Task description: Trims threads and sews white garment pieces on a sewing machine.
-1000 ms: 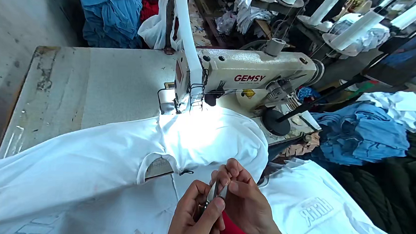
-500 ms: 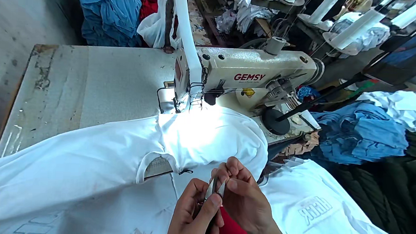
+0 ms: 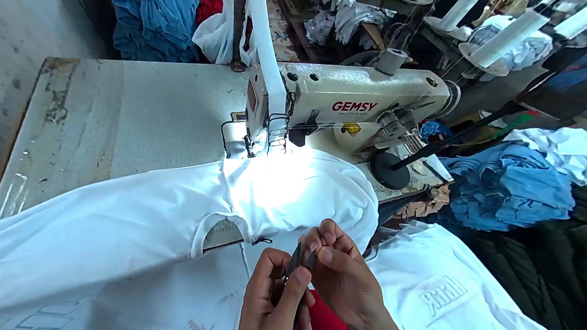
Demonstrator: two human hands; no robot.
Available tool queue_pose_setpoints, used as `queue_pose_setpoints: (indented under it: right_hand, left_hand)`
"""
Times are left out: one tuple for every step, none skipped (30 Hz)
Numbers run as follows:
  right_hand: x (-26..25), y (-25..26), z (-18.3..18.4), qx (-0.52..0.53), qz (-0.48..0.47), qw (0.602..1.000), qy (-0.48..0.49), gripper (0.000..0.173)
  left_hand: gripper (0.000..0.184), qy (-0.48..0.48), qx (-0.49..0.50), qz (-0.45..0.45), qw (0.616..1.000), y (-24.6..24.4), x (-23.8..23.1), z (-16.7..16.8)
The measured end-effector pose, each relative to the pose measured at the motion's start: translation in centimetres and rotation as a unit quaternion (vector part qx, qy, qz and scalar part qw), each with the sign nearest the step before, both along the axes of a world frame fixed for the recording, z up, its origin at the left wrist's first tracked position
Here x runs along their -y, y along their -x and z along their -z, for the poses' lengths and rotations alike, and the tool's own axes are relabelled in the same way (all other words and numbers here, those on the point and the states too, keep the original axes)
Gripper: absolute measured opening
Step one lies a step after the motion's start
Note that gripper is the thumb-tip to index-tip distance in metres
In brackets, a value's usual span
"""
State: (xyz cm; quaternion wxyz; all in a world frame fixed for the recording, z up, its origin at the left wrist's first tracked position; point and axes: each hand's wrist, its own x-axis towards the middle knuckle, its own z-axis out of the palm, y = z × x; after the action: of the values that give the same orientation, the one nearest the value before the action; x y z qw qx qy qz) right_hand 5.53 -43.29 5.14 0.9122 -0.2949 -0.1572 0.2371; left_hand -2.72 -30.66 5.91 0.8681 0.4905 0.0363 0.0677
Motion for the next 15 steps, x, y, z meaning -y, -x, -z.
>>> queue_pose_setpoints:
  right_hand:
    - [-0.01, -0.01, -0.01, -0.001, -0.001, 1.000, -0.001, 0.010]
    - [-0.02, 0.00, -0.03, -0.002, -0.001, 1.000, -0.002, 0.010]
    - [-0.03, -0.02, -0.02, -0.004, -0.002, 1.000, -0.004, 0.010]
    - [-0.05, -0.03, 0.00, -0.006, -0.002, 1.000, -0.004, 0.011]
    - [-0.06, -0.05, 0.03, -0.007, -0.003, 1.000, -0.004, 0.011]
    - [-0.08, -0.06, 0.06, -0.007, -0.003, 1.000, -0.004, 0.010]
    - [-0.12, -0.06, 0.09, -0.008, -0.002, 1.000, -0.005, 0.010]
    - [-0.13, -0.06, 0.11, -0.009, -0.002, 1.000, -0.006, 0.010]
    - [-0.15, -0.07, 0.11, -0.011, -0.003, 1.000, -0.006, 0.010]
    - [-0.16, -0.09, 0.10, -0.013, -0.003, 1.000, -0.007, 0.010]
    - [-0.18, -0.11, 0.09, -0.014, -0.004, 1.000, -0.007, 0.010]
    - [-0.18, -0.11, 0.09, -0.015, -0.004, 1.000, -0.006, 0.010]
    - [-0.17, -0.11, 0.11, -0.016, -0.004, 1.000, -0.007, 0.010]
    - [-0.16, -0.12, 0.15, -0.016, -0.004, 1.000, -0.007, 0.010]
    - [-0.15, -0.13, 0.18, -0.018, -0.004, 1.000, -0.008, 0.010]
  left_hand:
    - [0.012, -0.003, 0.001, -0.002, 1.000, 0.01, 0.03, -0.01]
    - [0.012, -0.006, 0.001, -0.005, 1.000, 0.02, 0.06, 0.01]
    - [0.012, -0.008, 0.002, -0.008, 1.000, 0.02, 0.11, 0.04]
    - [0.012, -0.011, 0.003, -0.013, 1.000, 0.02, 0.17, 0.06]
    - [0.013, -0.015, 0.006, -0.017, 1.000, 0.02, 0.22, 0.11]
    - [0.013, -0.020, 0.009, -0.022, 1.000, 0.00, 0.29, 0.16]
    - [0.013, -0.028, 0.012, -0.028, 0.999, -0.03, 0.36, 0.21]
    - [0.013, -0.037, 0.014, -0.034, 0.999, -0.05, 0.43, 0.25]
    - [0.014, -0.045, 0.015, -0.039, 0.998, -0.07, 0.49, 0.28]
    - [0.014, -0.053, 0.015, -0.043, 0.998, -0.09, 0.53, 0.30]
    - [0.014, -0.059, 0.015, -0.046, 0.997, -0.10, 0.55, 0.32]
    - [0.014, -0.062, 0.017, -0.048, 0.997, -0.11, 0.57, 0.37]
    - [0.014, -0.064, 0.019, -0.049, 0.997, -0.12, 0.58, 0.41]
    - [0.014, -0.067, 0.020, -0.052, 0.996, -0.14, 0.60, 0.45]
    - [0.014, -0.071, 0.023, -0.057, 0.996, -0.16, 0.63, 0.48]
